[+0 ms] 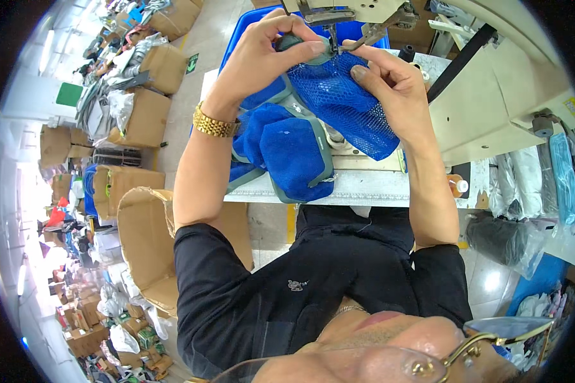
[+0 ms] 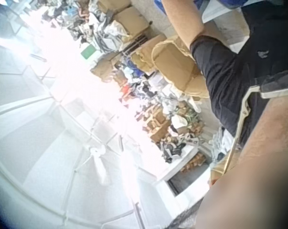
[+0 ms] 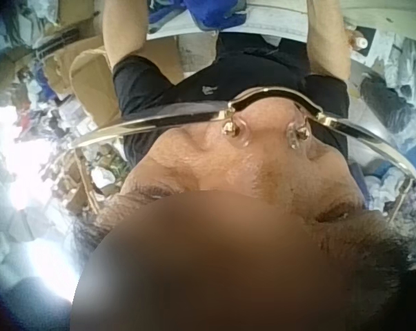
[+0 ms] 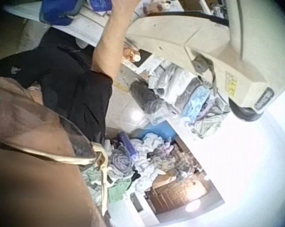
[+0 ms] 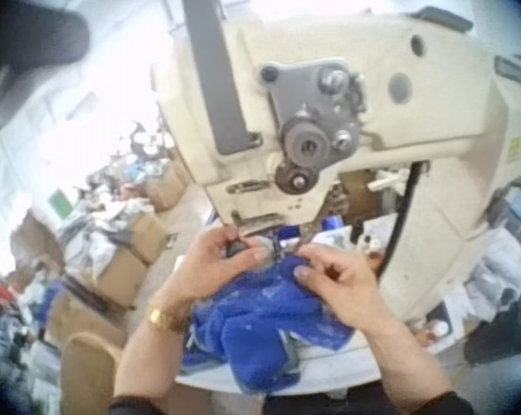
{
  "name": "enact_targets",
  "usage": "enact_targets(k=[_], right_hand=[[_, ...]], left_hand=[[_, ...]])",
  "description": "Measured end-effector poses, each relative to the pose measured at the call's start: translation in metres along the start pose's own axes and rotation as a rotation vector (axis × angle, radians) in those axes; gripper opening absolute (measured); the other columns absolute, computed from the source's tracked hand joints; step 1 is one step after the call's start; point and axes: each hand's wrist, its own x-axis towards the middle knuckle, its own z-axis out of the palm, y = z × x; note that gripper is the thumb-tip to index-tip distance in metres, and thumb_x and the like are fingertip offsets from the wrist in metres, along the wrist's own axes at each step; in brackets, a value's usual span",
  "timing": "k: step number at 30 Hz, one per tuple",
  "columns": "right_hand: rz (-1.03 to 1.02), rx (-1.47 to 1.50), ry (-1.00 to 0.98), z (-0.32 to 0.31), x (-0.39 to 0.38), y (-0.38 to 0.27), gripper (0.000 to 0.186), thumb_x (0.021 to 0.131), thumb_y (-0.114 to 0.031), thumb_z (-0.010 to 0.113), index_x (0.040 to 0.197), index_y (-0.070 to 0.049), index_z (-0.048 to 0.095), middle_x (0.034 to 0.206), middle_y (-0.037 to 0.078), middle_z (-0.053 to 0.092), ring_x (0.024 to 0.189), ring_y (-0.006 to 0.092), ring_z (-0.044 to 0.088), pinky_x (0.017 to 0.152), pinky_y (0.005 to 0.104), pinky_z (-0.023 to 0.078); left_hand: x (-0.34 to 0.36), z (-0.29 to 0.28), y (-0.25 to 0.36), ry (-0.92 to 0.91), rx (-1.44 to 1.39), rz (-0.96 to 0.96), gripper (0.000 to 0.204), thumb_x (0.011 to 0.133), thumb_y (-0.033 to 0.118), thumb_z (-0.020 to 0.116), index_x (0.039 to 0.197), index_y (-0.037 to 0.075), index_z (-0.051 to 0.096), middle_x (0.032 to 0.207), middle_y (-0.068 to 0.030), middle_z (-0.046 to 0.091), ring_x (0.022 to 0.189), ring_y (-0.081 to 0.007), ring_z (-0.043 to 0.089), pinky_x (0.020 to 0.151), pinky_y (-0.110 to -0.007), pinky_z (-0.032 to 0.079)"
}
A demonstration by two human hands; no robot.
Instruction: Sewing a label or strap onto a blue mesh pouch using an industrial sewing machine.
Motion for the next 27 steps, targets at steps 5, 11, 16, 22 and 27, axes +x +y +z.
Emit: enact_targets(k=[5, 11, 16, 22, 27], right_hand=[[0.046, -0.018, -0.015, 0.0, -0.002, -0.002, 0.033, 0.088, -0.008, 0.071, 0.12, -0.009, 0.069, 0.065, -0.009, 0.036, 0.06, 0.002, 0.034, 0.053, 0.0211, 0.026], [0.024, 0.015, -0.048, -0.004, 0.001, -0.004, 0.034, 0.089, -0.006, 0.069, 0.123, -0.009, 0.068, 0.066, -0.01, 0.038, 0.061, 0.0016, 0.034, 0.055, 0.0202, 0.028], [0.041, 0.031, -0.065, -0.011, 0.005, -0.004, 0.03, 0.09, -0.007, 0.068, 0.119, -0.008, 0.069, 0.066, -0.01, 0.039, 0.062, 0.0014, 0.035, 0.055, 0.0202, 0.028], [0.018, 0.017, -0.053, -0.017, 0.006, -0.004, 0.028, 0.09, -0.009, 0.068, 0.118, -0.007, 0.07, 0.069, -0.01, 0.047, 0.064, 0.0008, 0.039, 0.056, 0.0199, 0.031], [0.095, 0.07, -0.021, -0.019, 0.006, -0.022, 0.03, 0.088, -0.018, 0.072, 0.116, -0.006, 0.07, 0.082, -0.004, 0.062, 0.077, 0.0035, 0.053, 0.068, 0.02, 0.042]], left_hand=[[-0.005, -0.001, -0.014, -0.137, -0.261, -0.164, 0.035, 0.093, 0.029, 0.067, 0.118, 0.005, 0.061, 0.118, -0.0085, 0.064, 0.112, -0.0185, 0.06, 0.099, -0.029, 0.046], [-0.009, 0.007, -0.006, -0.106, -0.213, -0.086, 0.036, 0.093, 0.029, 0.067, 0.117, 0.004, 0.059, 0.115, -0.0071, 0.065, 0.1, -0.0122, 0.058, 0.087, -0.026, 0.048], [-0.013, 0.011, -0.003, -0.056, -0.153, -0.041, 0.03, 0.092, 0.026, 0.068, 0.113, 0.005, 0.062, 0.104, -0.0037, 0.064, 0.086, -0.0081, 0.056, 0.074, -0.023, 0.047], [-0.017, 0.014, 0.005, -0.013, -0.088, -0.077, 0.028, 0.09, 0.025, 0.071, 0.109, 0.006, 0.064, 0.096, -0.0019, 0.062, 0.081, -0.0074, 0.057, 0.072, -0.023, 0.047], [-0.02, 0.022, 0.004, 0.109, -0.079, -0.042, 0.028, 0.088, 0.024, 0.073, 0.107, 0.005, 0.063, 0.093, -0.0022, 0.06, 0.081, -0.0094, 0.057, 0.073, -0.024, 0.048]])
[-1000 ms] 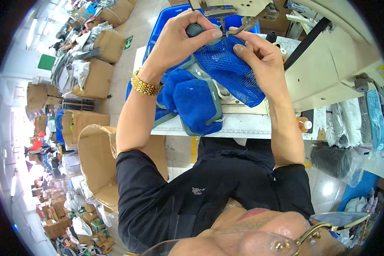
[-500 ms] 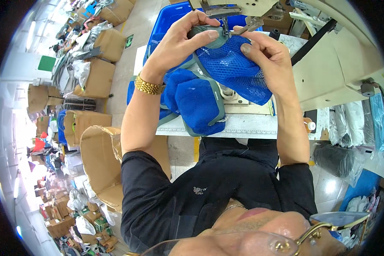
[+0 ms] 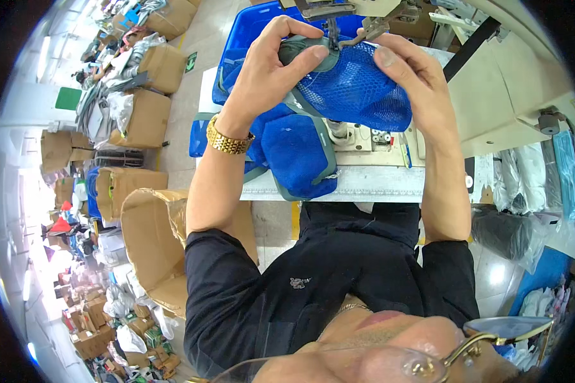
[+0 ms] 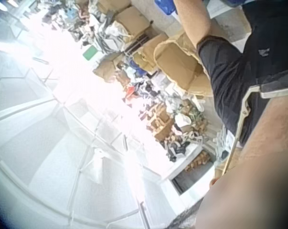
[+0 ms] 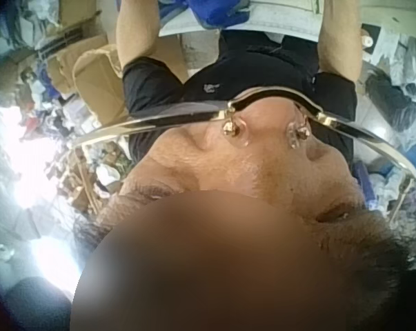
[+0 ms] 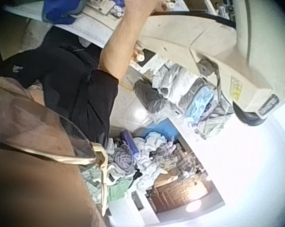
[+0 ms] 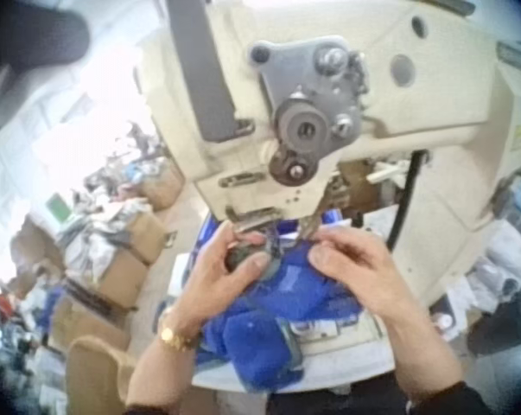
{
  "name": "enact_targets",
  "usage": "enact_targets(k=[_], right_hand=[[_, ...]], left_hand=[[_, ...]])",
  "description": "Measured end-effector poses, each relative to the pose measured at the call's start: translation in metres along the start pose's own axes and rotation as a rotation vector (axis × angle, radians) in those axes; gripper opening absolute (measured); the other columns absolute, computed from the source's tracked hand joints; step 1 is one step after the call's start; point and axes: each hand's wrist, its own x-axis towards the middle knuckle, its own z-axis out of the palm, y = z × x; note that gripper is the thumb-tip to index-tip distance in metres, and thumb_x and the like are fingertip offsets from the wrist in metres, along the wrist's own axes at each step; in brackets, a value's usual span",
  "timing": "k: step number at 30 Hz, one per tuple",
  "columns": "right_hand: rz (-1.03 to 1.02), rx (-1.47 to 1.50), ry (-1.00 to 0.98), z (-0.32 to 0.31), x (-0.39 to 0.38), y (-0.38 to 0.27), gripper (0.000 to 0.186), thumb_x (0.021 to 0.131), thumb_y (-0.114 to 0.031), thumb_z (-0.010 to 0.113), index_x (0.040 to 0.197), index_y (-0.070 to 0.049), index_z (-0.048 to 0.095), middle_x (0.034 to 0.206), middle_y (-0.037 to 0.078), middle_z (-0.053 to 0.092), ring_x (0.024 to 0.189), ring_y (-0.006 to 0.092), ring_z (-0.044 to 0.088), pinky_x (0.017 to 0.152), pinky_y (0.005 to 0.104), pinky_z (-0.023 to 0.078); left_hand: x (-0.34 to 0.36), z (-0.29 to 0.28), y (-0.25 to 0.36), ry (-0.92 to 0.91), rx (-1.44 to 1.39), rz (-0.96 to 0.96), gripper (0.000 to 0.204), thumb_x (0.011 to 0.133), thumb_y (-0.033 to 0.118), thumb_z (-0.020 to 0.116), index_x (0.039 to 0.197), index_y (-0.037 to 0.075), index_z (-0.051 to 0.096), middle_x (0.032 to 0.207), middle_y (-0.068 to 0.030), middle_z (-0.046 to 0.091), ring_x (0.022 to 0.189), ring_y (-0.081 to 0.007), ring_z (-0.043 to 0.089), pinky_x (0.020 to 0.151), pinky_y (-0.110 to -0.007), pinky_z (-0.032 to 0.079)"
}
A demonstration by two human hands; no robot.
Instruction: Sewing a label or strap onto a blue mesh pouch using an industrial sewing machine.
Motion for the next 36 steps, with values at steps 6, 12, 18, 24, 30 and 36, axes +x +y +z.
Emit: enact_targets(k=[6, 12, 18, 24, 30, 36], right_hand=[[-0.102, -0.15, -0.029, 0.01, 0.001, 0.0, 0.032, 0.084, -0.014, 0.074, 0.114, -0.004, 0.069, 0.111, 0.005, 0.069, 0.1, 0.0127, 0.062, 0.088, 0.0271, 0.048], [-0.161, -0.135, -0.012, 0.014, 0.004, 0.013, 0.031, 0.081, -0.006, 0.073, 0.112, -0.004, 0.07, 0.116, 0.007, 0.069, 0.105, 0.0161, 0.064, 0.095, 0.0294, 0.047], [-0.164, -0.101, -0.032, 0.011, 0.007, 0.012, 0.03, 0.082, -0.002, 0.071, 0.112, -0.004, 0.07, 0.116, 0.006, 0.069, 0.106, 0.0159, 0.063, 0.097, 0.0298, 0.047], [-0.206, -0.123, -0.05, 0.007, 0.01, 0.013, 0.025, 0.084, -0.002, 0.069, 0.11, -0.003, 0.07, 0.115, 0.006, 0.069, 0.105, 0.0154, 0.064, 0.096, 0.0287, 0.047], [-0.165, -0.079, -0.047, 0.006, 0.012, 0.009, 0.022, 0.087, -0.002, 0.064, 0.108, -0.002, 0.071, 0.115, 0.006, 0.069, 0.104, 0.0147, 0.063, 0.095, 0.0274, 0.047], [-0.099, 0.101, -0.079, 0.002, 0.014, 0.006, 0.024, 0.091, -0.008, 0.055, 0.108, 0.001, 0.07, 0.113, 0.007, 0.069, 0.105, 0.0149, 0.06, 0.1, 0.0278, 0.04]], left_hand=[[-0.002, 0.007, 0.002, 0.069, 0.052, 0.019, 0.024, 0.087, 0.021, 0.073, 0.103, 0.005, 0.064, 0.092, -0.0052, 0.056, 0.083, -0.0146, 0.056, 0.072, -0.027, 0.047], [-0.009, 0.018, 0.004, 0.192, 0.067, -0.008, 0.022, 0.086, 0.019, 0.072, 0.1, 0.004, 0.064, 0.092, -0.0073, 0.055, 0.08, -0.0168, 0.056, 0.071, -0.029, 0.047], [-0.011, 0.026, 0.006, 0.281, 0.137, 0.013, 0.021, 0.086, 0.019, 0.072, 0.097, 0.003, 0.063, 0.093, -0.0087, 0.056, 0.085, -0.0202, 0.056, 0.074, -0.031, 0.047], [-0.009, 0.028, 0.005, 0.331, 0.179, 0.08, 0.021, 0.084, 0.019, 0.073, 0.096, 0.004, 0.064, 0.09, -0.0092, 0.057, 0.087, -0.0234, 0.055, 0.077, -0.033, 0.045], [-0.007, 0.033, 0.005, 0.417, 0.25, 0.12, 0.019, 0.083, 0.018, 0.073, 0.092, 0.005, 0.064, 0.087, -0.0088, 0.057, 0.088, -0.0254, 0.053, 0.079, -0.036, 0.044], [-0.009, 0.044, 0.004, 0.525, 0.34, 0.182, 0.019, 0.081, 0.017, 0.074, 0.09, 0.005, 0.062, 0.086, -0.0089, 0.056, 0.089, -0.026, 0.05, 0.08, -0.037, 0.041]])
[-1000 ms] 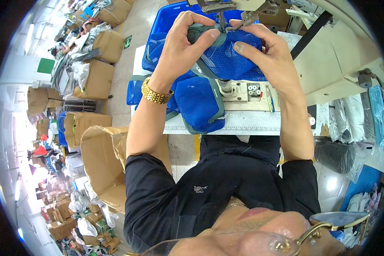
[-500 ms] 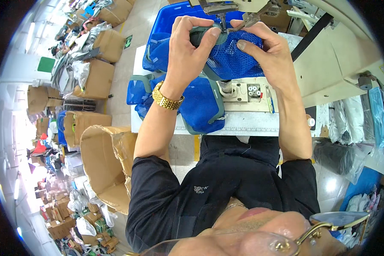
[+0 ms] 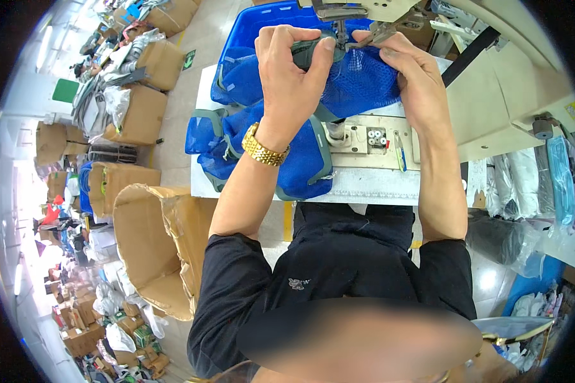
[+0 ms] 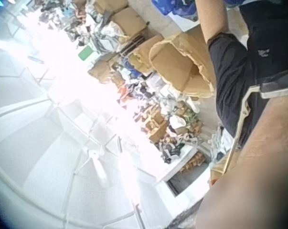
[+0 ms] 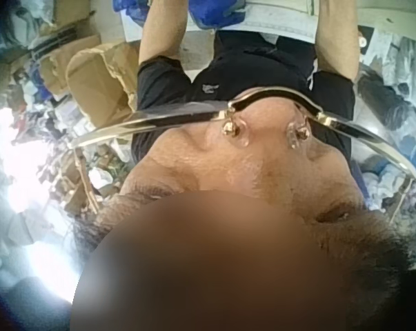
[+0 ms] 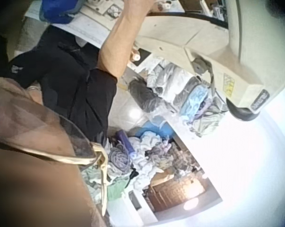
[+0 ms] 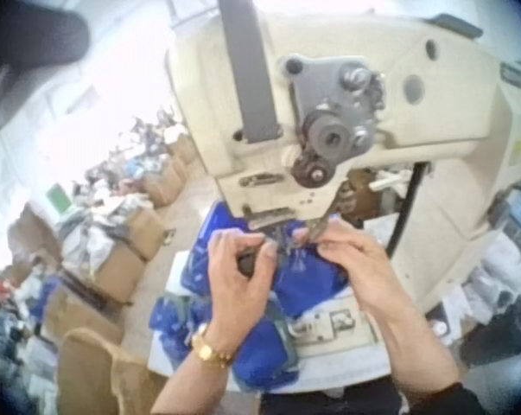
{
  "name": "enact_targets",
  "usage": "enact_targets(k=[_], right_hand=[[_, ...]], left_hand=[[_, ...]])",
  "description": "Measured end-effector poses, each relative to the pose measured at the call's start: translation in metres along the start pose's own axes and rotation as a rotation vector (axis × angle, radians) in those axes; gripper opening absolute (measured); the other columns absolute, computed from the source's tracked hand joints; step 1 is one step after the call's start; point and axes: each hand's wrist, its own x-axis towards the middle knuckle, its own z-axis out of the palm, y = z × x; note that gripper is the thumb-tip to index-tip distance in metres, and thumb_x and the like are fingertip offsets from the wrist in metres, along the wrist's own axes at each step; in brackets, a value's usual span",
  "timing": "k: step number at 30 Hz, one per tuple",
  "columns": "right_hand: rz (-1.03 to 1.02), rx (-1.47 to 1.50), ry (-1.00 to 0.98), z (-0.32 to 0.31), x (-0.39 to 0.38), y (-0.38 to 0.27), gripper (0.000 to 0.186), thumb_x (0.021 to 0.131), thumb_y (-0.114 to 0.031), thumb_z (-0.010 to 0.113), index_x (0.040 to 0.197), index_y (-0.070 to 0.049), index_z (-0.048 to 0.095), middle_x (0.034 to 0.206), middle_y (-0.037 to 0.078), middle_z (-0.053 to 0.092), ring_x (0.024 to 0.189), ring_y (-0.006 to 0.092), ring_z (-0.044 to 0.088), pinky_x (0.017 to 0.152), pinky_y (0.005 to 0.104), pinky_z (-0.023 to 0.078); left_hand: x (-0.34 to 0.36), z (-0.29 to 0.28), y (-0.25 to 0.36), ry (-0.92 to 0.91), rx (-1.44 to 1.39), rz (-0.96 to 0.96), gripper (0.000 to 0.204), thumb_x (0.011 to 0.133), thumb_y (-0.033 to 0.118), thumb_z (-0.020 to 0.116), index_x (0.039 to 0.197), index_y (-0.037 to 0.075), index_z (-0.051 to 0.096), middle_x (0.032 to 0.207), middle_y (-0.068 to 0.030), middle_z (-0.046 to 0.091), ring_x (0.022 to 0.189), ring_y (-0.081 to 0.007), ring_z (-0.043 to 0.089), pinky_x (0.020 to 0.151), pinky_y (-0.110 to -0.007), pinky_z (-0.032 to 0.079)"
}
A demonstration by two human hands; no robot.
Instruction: Sewing a label or strap onto a blue mesh pouch using an industrial sewing machine.
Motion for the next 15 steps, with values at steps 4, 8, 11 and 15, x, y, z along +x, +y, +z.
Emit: enact_targets(k=[4, 8, 11, 15], right_hand=[[-0.007, -0.025, -0.021, -0.002, -0.002, 0.002, 0.028, 0.092, -0.012, 0.054, 0.111, 0.001, 0.07, 0.115, 0.007, 0.066, 0.108, 0.0156, 0.057, 0.103, 0.0284, 0.035], [0.033, -0.078, -0.022, -0.001, -0.005, -0.004, 0.036, 0.091, -0.013, 0.049, 0.116, 0.007, 0.066, 0.121, 0.01, 0.062, 0.118, 0.0194, 0.053, 0.107, 0.0304, 0.033], [0.026, -0.044, -0.017, -0.002, -0.002, -0.001, 0.036, 0.091, -0.014, 0.05, 0.116, 0.007, 0.065, 0.122, 0.011, 0.061, 0.121, 0.0199, 0.052, 0.107, 0.0308, 0.033], [-0.013, -0.156, -0.044, -0.006, -0.002, -0.005, 0.036, 0.09, -0.014, 0.052, 0.116, 0.007, 0.065, 0.128, 0.012, 0.059, 0.125, 0.0214, 0.049, 0.108, 0.0319, 0.033]], left_hand=[[-0.002, 0.006, -0.002, 0.053, 0.006, 0.008, 0.018, 0.08, 0.016, 0.074, 0.089, 0.006, 0.062, 0.087, -0.0087, 0.056, 0.09, -0.0258, 0.048, 0.081, -0.038, 0.04], [-0.006, 0.011, -0.002, 0.113, 0.037, 0.049, 0.018, 0.081, 0.016, 0.073, 0.089, 0.006, 0.061, 0.088, -0.0085, 0.055, 0.09, -0.0261, 0.048, 0.081, -0.039, 0.039], [-0.006, 0.017, -0.003, 0.168, 0.039, 0.063, 0.017, 0.08, 0.015, 0.073, 0.089, 0.006, 0.061, 0.088, -0.0089, 0.056, 0.09, -0.0265, 0.048, 0.081, -0.039, 0.038], [-0.007, 0.023, -0.001, 0.218, 0.064, 0.058, 0.017, 0.08, 0.014, 0.073, 0.088, 0.006, 0.061, 0.088, -0.0096, 0.056, 0.092, -0.0273, 0.048, 0.082, -0.04, 0.038]])
